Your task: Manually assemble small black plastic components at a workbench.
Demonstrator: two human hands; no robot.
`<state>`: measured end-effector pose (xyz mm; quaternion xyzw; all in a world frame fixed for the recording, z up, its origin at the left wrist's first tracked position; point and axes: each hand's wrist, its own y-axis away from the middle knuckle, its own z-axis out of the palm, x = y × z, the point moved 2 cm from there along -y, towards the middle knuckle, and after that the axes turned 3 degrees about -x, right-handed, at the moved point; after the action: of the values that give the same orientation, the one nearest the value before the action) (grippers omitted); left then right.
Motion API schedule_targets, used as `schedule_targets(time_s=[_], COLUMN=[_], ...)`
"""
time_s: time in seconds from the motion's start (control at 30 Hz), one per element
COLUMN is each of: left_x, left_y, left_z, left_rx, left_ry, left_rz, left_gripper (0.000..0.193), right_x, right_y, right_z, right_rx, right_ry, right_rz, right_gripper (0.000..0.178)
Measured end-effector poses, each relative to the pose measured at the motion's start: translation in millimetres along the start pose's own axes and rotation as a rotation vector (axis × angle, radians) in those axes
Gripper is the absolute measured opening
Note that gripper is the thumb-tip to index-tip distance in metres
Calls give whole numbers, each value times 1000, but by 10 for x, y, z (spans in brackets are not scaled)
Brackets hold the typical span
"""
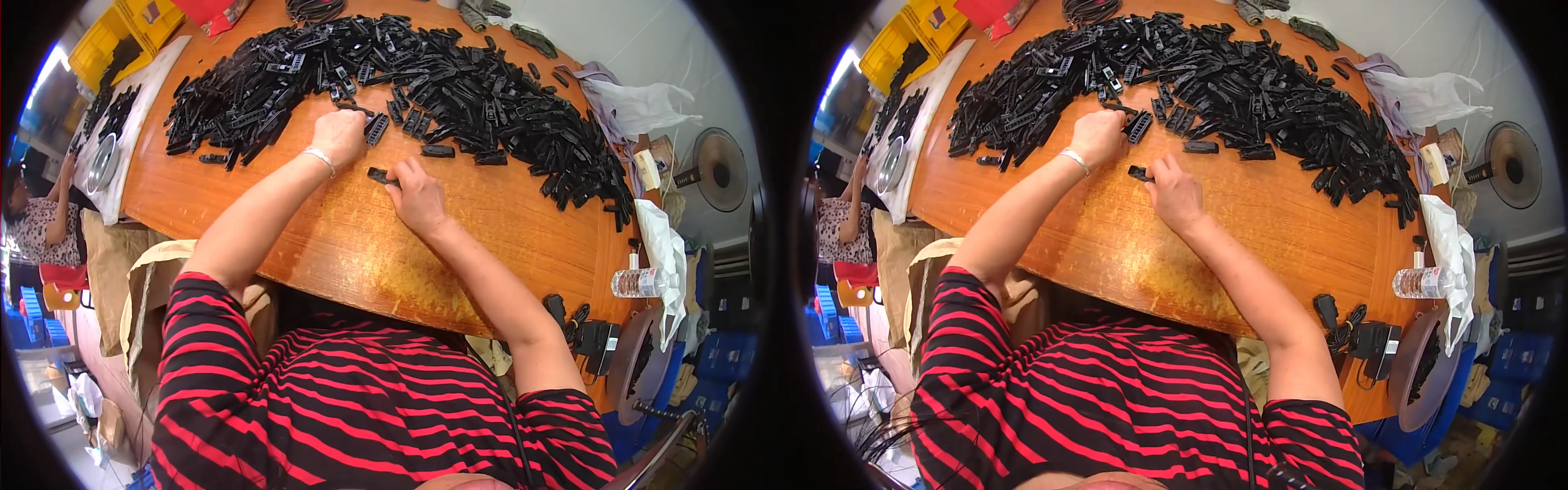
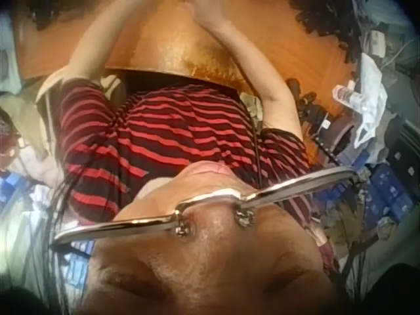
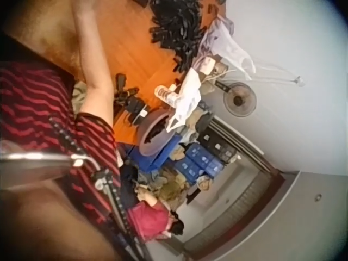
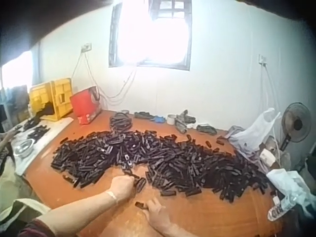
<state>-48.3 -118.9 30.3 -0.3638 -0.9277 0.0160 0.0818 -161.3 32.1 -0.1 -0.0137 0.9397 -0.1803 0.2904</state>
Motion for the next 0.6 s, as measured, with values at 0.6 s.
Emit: schedule_targets(time_s=[0.6], left_x=[314], left_y=[568], left_z=[65], left_rx=[-211], left_ry=[1634], left_rz=[-382], left_gripper=[10], right_x=[16], right_y=[-192], right_z=[-59], right_rx=[150], right_ry=[-376], right_rz=[195], right_gripper=[17])
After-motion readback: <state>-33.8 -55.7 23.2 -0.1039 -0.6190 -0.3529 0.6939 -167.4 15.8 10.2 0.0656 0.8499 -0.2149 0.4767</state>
